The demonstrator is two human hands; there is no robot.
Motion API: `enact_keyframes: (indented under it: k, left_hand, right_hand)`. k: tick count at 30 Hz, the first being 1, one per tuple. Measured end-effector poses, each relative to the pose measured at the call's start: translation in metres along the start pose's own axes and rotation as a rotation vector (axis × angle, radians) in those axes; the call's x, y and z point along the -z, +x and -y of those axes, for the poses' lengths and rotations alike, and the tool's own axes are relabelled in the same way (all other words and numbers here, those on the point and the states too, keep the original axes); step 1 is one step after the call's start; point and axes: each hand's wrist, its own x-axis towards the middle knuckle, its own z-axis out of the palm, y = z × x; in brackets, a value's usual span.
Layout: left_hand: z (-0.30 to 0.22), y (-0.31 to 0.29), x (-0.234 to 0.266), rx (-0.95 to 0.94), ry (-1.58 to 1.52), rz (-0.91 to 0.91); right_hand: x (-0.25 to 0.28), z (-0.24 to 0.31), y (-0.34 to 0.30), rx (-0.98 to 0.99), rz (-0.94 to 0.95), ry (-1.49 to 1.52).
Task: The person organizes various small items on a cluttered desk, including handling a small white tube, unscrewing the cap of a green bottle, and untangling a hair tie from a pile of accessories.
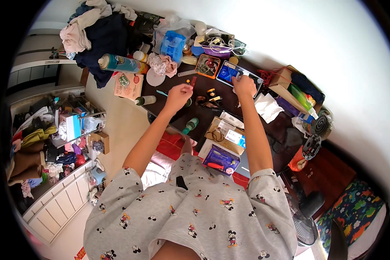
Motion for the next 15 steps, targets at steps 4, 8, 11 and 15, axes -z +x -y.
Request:
enact_keyframes:
  k: [4,8,11,15]
  left_hand:
    - [-0.013,0.048,-0.010,-0.214,0.316,-0.056]
    - [-0.034,0.082,-0.030,-0.422,0.759,-0.200]
    - [-0.036,0.093,-0.041,-0.423,0.903,-0.135]
    - [-0.034,0.103,-0.044,-0.322,1.029,-0.079]
  right_hand:
    - [0.014,0.001,-0.031,0.076,-0.116,0.138]
    - [0.012,-0.026,-0.073,0.193,-0.203,0.324]
    - [0.013,-0.043,-0.109,0.175,-0.224,0.446]
    - [0.017,-0.056,-0.146,0.070,-0.138,0.576]
